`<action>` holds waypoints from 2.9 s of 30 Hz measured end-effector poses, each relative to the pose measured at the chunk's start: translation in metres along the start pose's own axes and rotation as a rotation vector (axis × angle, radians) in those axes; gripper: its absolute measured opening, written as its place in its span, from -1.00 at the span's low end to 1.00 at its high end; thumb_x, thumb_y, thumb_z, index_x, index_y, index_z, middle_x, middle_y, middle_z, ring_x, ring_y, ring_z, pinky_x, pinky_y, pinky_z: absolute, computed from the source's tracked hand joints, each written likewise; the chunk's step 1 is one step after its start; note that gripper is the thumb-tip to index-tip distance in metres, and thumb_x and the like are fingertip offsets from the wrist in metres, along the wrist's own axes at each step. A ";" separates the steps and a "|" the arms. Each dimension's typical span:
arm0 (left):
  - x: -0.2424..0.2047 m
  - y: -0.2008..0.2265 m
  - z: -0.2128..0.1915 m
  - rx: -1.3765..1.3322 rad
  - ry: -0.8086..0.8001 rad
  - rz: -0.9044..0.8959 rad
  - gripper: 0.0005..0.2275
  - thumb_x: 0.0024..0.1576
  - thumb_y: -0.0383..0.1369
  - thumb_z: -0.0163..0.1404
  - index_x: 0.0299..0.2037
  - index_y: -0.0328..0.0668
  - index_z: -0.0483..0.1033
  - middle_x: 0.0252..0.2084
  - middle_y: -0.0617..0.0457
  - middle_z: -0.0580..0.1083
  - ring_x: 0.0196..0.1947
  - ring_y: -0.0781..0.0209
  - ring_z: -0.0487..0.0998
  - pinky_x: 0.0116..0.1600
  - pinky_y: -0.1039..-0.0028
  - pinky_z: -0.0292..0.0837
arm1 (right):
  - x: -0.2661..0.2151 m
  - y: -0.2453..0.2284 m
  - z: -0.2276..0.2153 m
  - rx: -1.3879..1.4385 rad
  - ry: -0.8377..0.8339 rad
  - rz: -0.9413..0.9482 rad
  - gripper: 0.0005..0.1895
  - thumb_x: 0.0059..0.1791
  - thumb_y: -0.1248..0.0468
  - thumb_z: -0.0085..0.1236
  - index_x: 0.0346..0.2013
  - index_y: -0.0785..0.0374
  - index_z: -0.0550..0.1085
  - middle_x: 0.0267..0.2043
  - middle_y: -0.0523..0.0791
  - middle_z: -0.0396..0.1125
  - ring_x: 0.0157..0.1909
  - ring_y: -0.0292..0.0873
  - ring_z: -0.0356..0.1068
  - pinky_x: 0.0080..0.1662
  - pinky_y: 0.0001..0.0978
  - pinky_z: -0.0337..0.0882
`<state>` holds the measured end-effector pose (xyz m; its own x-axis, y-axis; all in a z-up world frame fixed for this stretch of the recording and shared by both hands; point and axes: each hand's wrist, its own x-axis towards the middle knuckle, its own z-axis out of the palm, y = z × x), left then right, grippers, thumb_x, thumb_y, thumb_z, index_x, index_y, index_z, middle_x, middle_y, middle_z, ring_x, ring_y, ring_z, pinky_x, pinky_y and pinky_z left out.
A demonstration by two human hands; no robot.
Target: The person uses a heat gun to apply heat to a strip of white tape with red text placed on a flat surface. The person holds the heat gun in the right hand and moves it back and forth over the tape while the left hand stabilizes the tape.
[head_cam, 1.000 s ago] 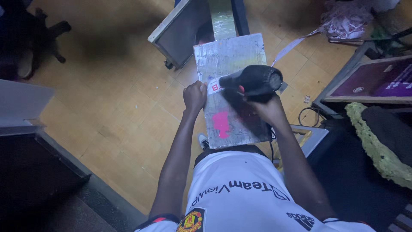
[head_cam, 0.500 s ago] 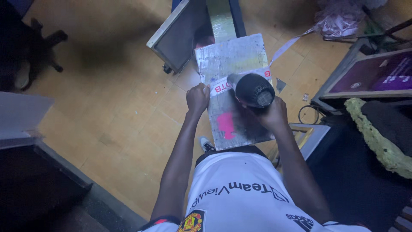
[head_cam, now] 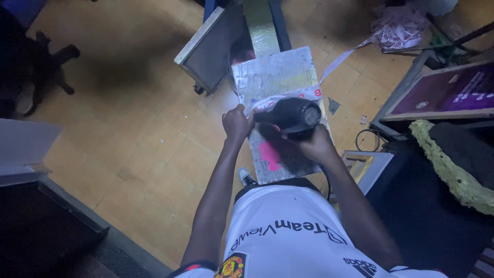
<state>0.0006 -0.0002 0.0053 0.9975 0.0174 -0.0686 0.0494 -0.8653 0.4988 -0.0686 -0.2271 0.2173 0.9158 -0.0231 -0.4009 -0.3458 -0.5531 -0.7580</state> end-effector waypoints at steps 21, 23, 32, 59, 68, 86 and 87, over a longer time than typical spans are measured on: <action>-0.001 -0.006 0.005 -0.015 -0.032 -0.045 -0.67 0.33 -0.08 -0.23 -0.32 -0.09 0.45 -0.41 -0.14 0.56 -0.22 -0.19 0.64 0.03 0.02 0.37 | 0.021 0.031 -0.003 -0.098 0.119 -0.022 -0.67 -0.22 0.29 0.18 -0.21 0.41 0.54 -0.24 0.20 0.48 -0.03 0.45 0.43 -0.04 0.36 0.43; -0.002 -0.005 0.008 -0.003 -0.032 -0.037 -0.66 0.31 -0.06 -0.22 -0.33 -0.07 0.45 -0.42 -0.10 0.55 -0.23 -0.15 0.63 0.03 0.05 0.37 | 0.020 0.043 0.003 -0.082 0.126 -0.008 -0.63 -0.22 0.28 0.21 -0.18 0.46 0.54 -0.22 0.23 0.48 -0.01 0.46 0.43 -0.02 0.37 0.41; -0.006 0.025 0.001 -0.303 0.187 0.168 -0.66 0.13 -0.43 0.00 0.12 -0.29 0.35 0.04 -0.25 0.39 0.13 -0.31 0.42 0.20 0.02 0.35 | 0.017 0.049 0.004 -0.006 0.078 0.039 -0.56 -0.29 0.29 0.31 -0.19 0.50 0.54 -0.24 0.24 0.49 -0.02 0.38 0.48 0.02 0.25 0.41; -0.012 -0.007 0.016 -0.029 -0.009 -0.216 -0.67 0.25 -0.05 -0.07 -0.04 -0.12 0.49 -0.20 -0.07 0.58 -0.10 -0.13 0.64 0.10 -0.02 0.39 | 0.014 0.045 -0.003 -0.068 0.121 0.052 -0.59 -0.20 0.28 0.35 -0.12 0.41 0.53 -0.14 0.22 0.48 0.07 0.42 0.43 0.06 0.36 0.42; -0.008 -0.054 0.002 -0.317 0.000 -0.254 -0.76 0.16 -0.11 0.05 -0.36 -0.06 0.61 -0.44 -0.15 0.56 -0.24 -0.32 0.62 -0.15 -0.02 0.48 | 0.012 0.046 -0.005 0.005 0.163 0.011 -0.56 -0.19 0.27 0.38 -0.13 0.47 0.50 -0.18 0.28 0.46 0.02 0.48 0.43 -0.02 0.36 0.41; -0.018 -0.080 -0.031 -0.163 -0.002 -0.252 -0.77 0.08 -0.21 0.17 -0.09 -0.02 0.61 -0.14 -0.04 0.54 0.00 -0.14 0.53 0.12 0.10 0.41 | 0.005 0.013 -0.014 0.004 0.148 0.061 -0.59 -0.20 0.35 0.31 -0.11 0.49 0.50 -0.16 0.26 0.47 0.02 0.45 0.45 -0.02 0.31 0.42; -0.021 -0.057 -0.046 -0.046 0.117 -0.109 -0.62 0.06 -0.32 0.21 0.10 -0.14 0.56 0.11 -0.12 0.50 0.23 -0.14 0.43 0.31 0.06 0.33 | 0.006 0.016 -0.013 -0.016 0.171 0.037 -0.65 -0.21 0.40 0.31 -0.17 0.47 0.50 -0.22 0.24 0.47 -0.02 0.44 0.47 -0.05 0.27 0.44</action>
<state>-0.0210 0.0720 0.0185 0.9850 0.1707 -0.0252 0.1576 -0.8312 0.5332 -0.0658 -0.2469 0.2088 0.9245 -0.1837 -0.3339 -0.3774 -0.5624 -0.7357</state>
